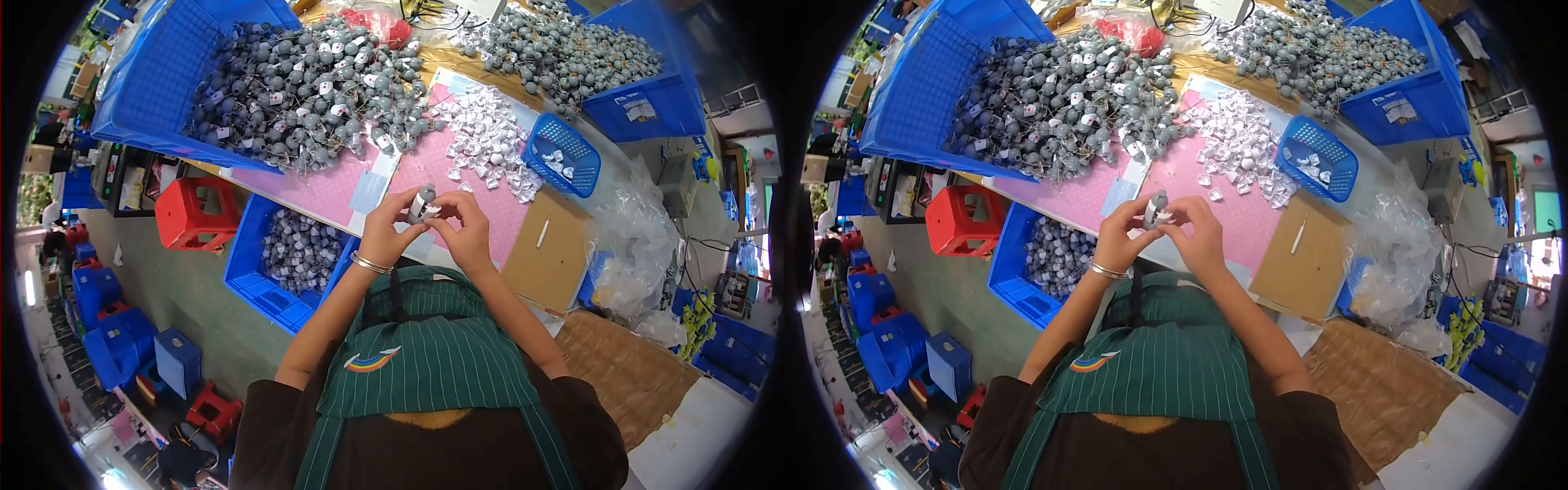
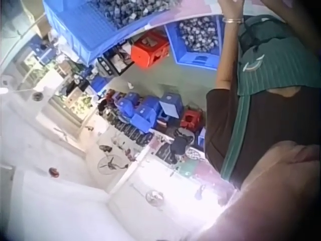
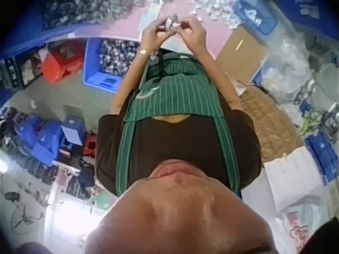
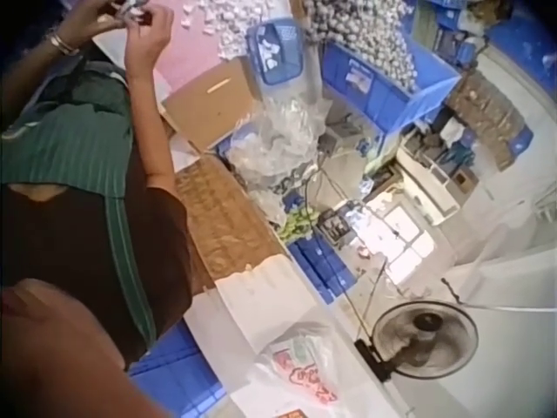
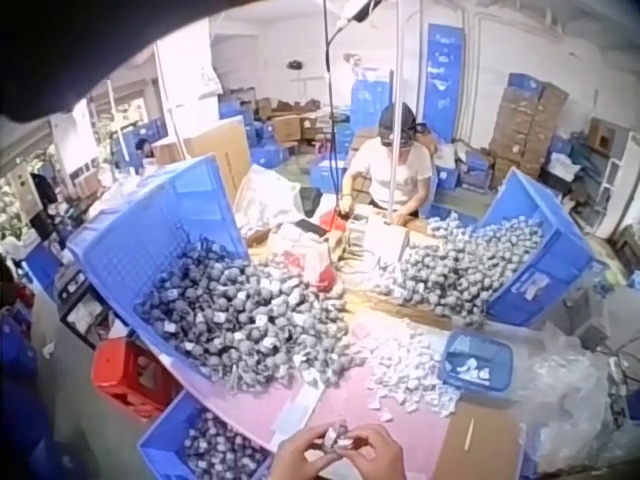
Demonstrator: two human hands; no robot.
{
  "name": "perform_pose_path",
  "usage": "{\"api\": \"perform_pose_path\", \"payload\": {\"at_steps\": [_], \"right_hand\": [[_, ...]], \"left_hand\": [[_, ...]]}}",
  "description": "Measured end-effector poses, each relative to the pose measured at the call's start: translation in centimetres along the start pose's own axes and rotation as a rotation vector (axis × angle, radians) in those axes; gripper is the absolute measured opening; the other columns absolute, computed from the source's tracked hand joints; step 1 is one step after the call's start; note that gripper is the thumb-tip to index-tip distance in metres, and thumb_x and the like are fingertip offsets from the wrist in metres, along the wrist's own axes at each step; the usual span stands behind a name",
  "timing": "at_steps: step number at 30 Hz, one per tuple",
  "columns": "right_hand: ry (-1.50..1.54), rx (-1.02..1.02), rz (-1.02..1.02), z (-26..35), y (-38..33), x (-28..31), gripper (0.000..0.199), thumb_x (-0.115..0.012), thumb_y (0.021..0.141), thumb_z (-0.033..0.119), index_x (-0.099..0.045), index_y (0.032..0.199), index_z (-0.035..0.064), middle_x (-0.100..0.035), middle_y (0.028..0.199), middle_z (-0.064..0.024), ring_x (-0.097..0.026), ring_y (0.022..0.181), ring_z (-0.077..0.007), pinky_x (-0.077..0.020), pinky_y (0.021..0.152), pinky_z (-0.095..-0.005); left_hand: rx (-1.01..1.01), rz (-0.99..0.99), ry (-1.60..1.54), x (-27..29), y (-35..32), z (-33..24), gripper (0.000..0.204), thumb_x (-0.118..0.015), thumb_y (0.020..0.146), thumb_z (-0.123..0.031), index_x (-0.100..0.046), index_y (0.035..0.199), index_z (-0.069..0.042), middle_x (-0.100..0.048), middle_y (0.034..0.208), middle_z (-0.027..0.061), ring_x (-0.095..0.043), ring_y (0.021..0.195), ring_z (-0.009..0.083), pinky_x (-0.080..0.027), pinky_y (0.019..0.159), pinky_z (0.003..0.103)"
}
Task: Packaging or assembling small plastic toy components at a factory workstation.
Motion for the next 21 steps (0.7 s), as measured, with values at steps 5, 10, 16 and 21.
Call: {"api": "perform_pose_path", "payload": {"at_steps": [5,10,16,21], "right_hand": [[0.062,-0.023,-0.030,-0.3,-0.3,0.6,0.028,-0.070,0.069,-0.003,-0.056,0.093,0.0018,-0.062,0.084,-0.0072,-0.064,0.077,-0.0157,-0.0501,0.071,-0.0277],[0.155,-0.107,0.022,-1.4,-0.3,0.4,0.030,-0.069,0.071,-0.004,-0.053,0.096,0.0013,-0.061,0.087,-0.0068,-0.063,0.079,-0.0140,-0.0499,0.071,-0.0266],[0.094,-0.139,-0.037,0.5,-0.4,0.7,0.031,-0.069,0.073,-0.003,-0.053,0.099,0.0002,-0.060,0.089,-0.0055,-0.061,0.079,-0.0120,-0.0488,0.071,-0.0256],[0.004,-0.123,-0.052,1.0,-0.4,1.3,0.031,-0.070,0.074,0.000,-0.054,0.100,-0.0012,-0.061,0.088,-0.0056,-0.060,0.078,-0.0120,-0.0486,0.071,-0.0252]], "left_hand": [[-0.086,0.030,0.100,0.3,0.1,-1.7,0.054,-0.075,0.068,-0.004,-0.057,0.119,-0.004,-0.064,0.098,0.0086,-0.062,0.083,0.0145,-0.051,0.074,0.028],[-0.171,0.074,0.221,0.2,0.4,-3.6,0.055,-0.076,0.067,-0.006,-0.058,0.119,-0.006,-0.065,0.098,0.0100,-0.061,0.079,0.0154,-0.050,0.072,0.028],[-0.206,-0.012,0.268,0.2,0.2,-4.3,0.055,-0.076,0.066,-0.006,-0.057,0.119,-0.005,-0.063,0.100,0.0113,-0.061,0.083,0.0206,-0.050,0.072,0.029],[-0.185,-0.052,0.254,0.4,0.1,-4.1,0.055,-0.076,0.065,-0.004,-0.058,0.117,-0.005,-0.063,0.102,0.0118,-0.061,0.086,0.0218,-0.051,0.073,0.030]]}}
Point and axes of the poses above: each hand's wrist, its own y-axis towards the middle knuckle, its own x-axis out of the back of the hand, z = x × y, the point moved 9 cm from there along y, towards the middle knuckle
